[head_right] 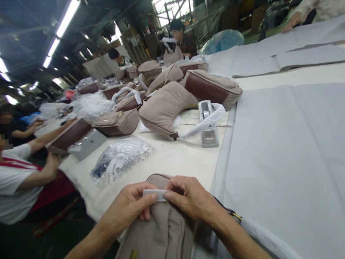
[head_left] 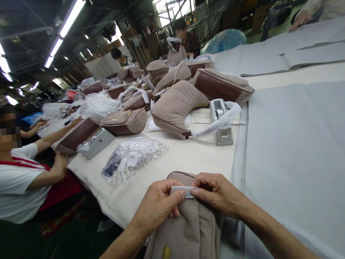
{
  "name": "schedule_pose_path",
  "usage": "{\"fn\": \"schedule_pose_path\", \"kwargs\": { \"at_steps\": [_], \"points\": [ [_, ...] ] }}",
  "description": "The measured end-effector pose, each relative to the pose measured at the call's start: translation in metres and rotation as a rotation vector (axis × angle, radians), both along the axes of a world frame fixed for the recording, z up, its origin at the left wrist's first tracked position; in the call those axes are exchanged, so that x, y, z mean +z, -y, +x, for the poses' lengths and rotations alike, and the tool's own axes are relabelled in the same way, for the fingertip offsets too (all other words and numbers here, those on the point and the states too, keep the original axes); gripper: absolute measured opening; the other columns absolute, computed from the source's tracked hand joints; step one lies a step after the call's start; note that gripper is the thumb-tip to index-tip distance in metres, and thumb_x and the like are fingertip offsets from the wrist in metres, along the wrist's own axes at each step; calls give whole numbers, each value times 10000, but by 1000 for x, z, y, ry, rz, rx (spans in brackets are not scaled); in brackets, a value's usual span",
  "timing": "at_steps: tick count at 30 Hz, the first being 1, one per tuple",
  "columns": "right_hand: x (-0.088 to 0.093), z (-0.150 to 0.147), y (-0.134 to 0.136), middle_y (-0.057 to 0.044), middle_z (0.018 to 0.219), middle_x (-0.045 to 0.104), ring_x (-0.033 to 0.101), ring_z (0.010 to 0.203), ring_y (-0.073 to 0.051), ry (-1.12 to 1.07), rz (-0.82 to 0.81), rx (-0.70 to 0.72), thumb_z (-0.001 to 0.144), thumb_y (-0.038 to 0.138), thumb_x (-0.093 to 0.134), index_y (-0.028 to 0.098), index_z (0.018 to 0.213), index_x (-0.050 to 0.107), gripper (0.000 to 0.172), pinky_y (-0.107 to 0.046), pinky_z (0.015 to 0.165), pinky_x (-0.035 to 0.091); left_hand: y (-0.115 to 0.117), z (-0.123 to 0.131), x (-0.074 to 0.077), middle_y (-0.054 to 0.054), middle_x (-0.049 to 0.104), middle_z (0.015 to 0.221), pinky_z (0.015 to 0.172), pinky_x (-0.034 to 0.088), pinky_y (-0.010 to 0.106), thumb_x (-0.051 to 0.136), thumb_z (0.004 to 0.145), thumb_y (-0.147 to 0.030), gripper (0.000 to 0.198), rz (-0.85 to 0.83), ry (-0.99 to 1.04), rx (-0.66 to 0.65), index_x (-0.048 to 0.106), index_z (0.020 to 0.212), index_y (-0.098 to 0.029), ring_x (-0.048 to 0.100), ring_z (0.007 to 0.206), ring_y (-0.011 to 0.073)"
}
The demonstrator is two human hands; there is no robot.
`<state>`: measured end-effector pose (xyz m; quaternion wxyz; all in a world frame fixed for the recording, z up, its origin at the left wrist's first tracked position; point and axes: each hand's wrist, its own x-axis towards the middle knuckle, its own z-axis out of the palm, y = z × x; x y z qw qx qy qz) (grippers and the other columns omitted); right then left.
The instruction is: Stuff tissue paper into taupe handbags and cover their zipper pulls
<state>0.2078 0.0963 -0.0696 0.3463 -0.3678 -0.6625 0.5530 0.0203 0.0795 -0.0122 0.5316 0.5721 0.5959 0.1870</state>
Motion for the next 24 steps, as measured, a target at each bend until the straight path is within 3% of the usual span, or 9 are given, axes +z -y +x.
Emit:
{"fn": "schedule_pose_path", "kwargs": {
  "at_steps": [7,12,16,20,24],
  "points": [
    [-5,-2,10,4,719,633,567,685,-130,52,130,-69,864,287,549,173,782,654,175,-217,625,390,13,5,-7,-54,496,551,469,328,184,569,810,-301,249,99,51,-13,639,977,-131,441,457,67],
    [-7,-5,17,-13,715,606,546,677,-133,61,286,-116,882,240,525,177,790,629,153,-227,622,388,19,5,-16,-76,420,505,441,285,184,541,795,-272,204,119,96,85,619,933,-144,378,422,62],
    [-8,-1,20,-52,794,617,555,753,-155,36,425,-53,892,169,451,179,840,624,181,-243,668,404,22,5,-23,-76,400,495,427,252,191,511,781,-233,164,166,51,91,630,870,-164,327,410,62],
    [1,8,19,-28,827,644,579,785,-152,52,270,-27,795,69,470,187,892,637,226,-241,713,420,25,6,-23,-39,529,594,502,339,203,499,774,-189,169,286,-35,30,656,836,-180,414,491,85],
    [12,8,11,-6,815,639,559,716,-136,78,57,-28,824,194,536,182,928,647,152,-222,623,402,25,6,-22,13,644,782,695,424,236,500,788,-172,166,394,-57,-19,660,831,-185,563,725,148]
  ]
}}
